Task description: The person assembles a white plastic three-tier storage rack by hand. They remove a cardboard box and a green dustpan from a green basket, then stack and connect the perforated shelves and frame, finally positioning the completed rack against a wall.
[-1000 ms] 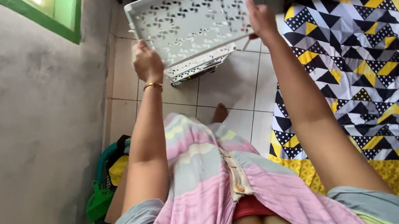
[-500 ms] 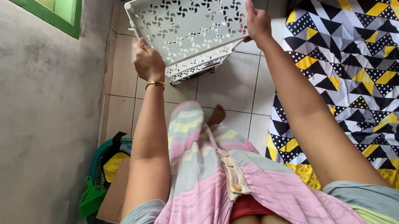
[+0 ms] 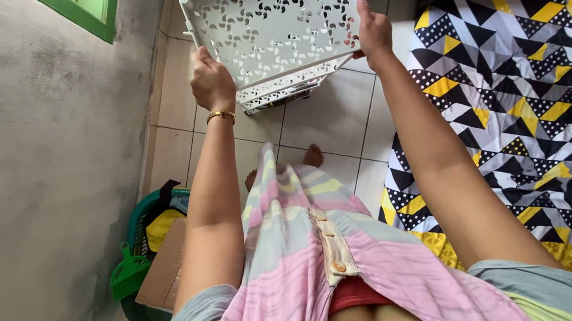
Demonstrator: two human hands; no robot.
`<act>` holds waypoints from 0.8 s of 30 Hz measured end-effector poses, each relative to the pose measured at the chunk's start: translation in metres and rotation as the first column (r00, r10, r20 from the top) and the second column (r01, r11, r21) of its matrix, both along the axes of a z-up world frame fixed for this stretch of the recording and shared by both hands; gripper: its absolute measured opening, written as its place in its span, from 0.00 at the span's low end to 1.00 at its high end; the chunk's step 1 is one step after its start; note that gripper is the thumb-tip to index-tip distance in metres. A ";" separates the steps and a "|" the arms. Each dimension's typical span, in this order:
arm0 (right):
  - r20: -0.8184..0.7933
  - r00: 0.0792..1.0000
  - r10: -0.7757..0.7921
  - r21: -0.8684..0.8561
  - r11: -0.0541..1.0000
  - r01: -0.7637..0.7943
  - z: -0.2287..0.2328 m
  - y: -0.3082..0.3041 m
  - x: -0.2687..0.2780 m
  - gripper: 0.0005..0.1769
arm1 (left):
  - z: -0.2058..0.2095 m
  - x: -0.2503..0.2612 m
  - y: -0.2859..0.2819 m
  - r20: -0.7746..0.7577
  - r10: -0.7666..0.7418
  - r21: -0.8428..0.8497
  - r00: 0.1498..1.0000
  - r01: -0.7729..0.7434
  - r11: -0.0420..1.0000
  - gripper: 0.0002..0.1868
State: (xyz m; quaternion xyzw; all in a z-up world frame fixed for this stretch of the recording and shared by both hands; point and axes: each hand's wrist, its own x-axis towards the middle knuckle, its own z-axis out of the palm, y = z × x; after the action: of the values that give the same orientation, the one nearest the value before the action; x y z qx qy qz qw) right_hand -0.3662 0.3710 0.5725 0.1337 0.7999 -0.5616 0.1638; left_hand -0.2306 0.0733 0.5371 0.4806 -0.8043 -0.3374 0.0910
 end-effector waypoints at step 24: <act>0.116 0.993 0.035 0.310 0.948 -0.069 -0.050 0.068 -0.027 0.45 | 0.017 -0.029 0.041 0.003 -0.091 0.093 0.996 0.090 0.992 0.23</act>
State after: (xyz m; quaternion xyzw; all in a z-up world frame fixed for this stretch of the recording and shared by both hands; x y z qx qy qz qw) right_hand -0.3932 0.4386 0.5222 0.1674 0.8719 -0.4150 0.1987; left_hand -0.2595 0.1142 0.5541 0.4486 -0.8090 -0.3764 0.0502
